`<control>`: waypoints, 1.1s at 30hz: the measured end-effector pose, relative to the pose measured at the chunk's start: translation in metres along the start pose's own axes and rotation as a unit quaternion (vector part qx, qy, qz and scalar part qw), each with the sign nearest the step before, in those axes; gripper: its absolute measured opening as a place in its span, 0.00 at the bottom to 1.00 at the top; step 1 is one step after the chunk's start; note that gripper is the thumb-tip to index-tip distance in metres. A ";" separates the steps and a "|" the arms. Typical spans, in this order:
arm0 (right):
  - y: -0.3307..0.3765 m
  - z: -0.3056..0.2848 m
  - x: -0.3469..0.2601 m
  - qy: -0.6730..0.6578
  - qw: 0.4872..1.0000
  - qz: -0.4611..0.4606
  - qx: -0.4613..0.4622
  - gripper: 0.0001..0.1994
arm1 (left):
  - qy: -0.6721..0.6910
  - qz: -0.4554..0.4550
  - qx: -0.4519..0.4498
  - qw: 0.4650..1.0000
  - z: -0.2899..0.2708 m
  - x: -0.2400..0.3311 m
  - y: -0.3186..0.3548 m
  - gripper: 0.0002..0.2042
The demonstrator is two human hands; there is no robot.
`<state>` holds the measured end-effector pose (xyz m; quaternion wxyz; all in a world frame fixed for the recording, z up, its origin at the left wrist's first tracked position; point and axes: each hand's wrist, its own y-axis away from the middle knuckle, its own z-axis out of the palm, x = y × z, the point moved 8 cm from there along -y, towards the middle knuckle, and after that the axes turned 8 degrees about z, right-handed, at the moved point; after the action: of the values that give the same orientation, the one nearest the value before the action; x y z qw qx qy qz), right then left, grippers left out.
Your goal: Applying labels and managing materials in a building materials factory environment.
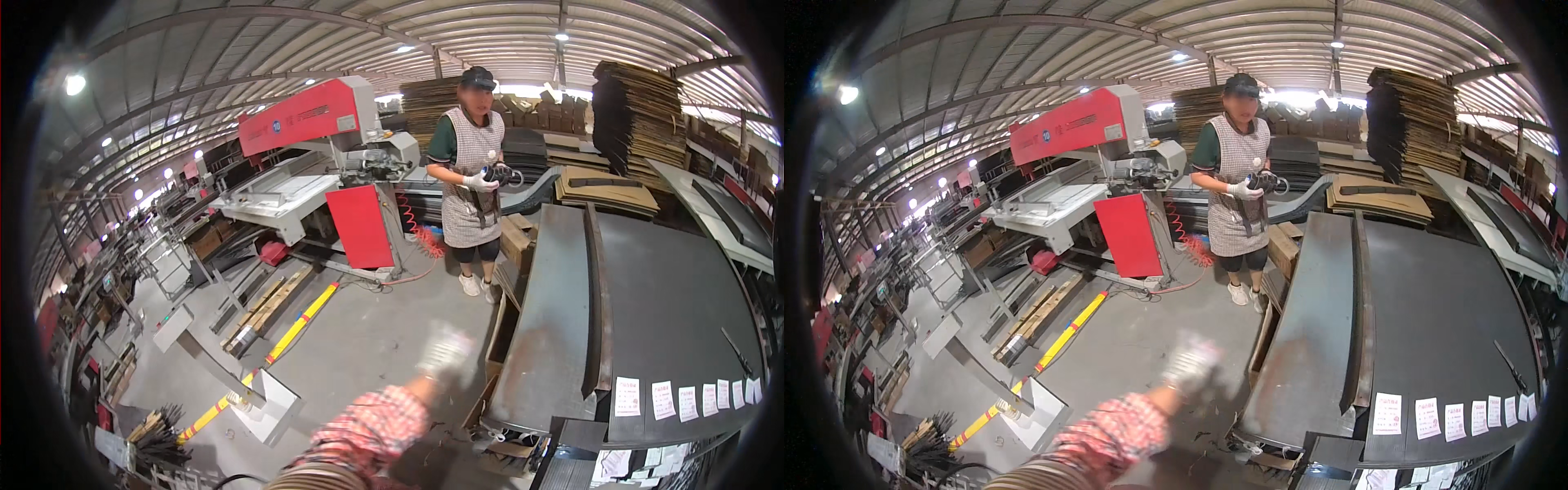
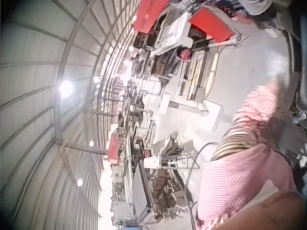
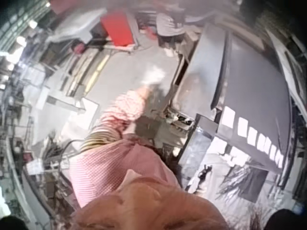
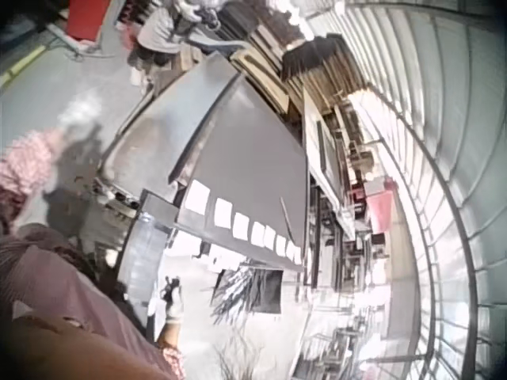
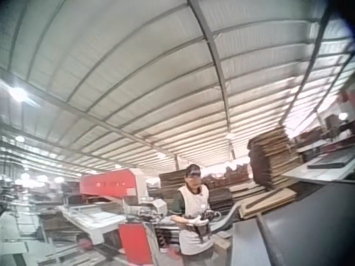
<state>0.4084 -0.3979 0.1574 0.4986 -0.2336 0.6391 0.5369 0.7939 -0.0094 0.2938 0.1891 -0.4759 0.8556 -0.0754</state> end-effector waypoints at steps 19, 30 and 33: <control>0.073 0.036 0.047 0.112 0.994 0.008 -0.011 0.20 | 0.756 0.173 -0.042 0.629 -0.030 0.215 0.083 0.16; 0.114 0.113 -0.034 0.333 0.927 -0.149 0.080 0.20 | 0.290 0.623 -0.224 0.691 -0.127 0.379 0.110 0.24; 0.110 0.118 -0.031 0.362 0.917 -0.136 0.097 0.20 | 0.236 0.665 -0.252 0.662 -0.091 0.405 0.131 0.25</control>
<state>0.3745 -0.2621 0.2433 0.3218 -0.4471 0.7868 0.2785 0.4623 -0.2851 0.2345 -0.1468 0.2246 0.9466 0.1788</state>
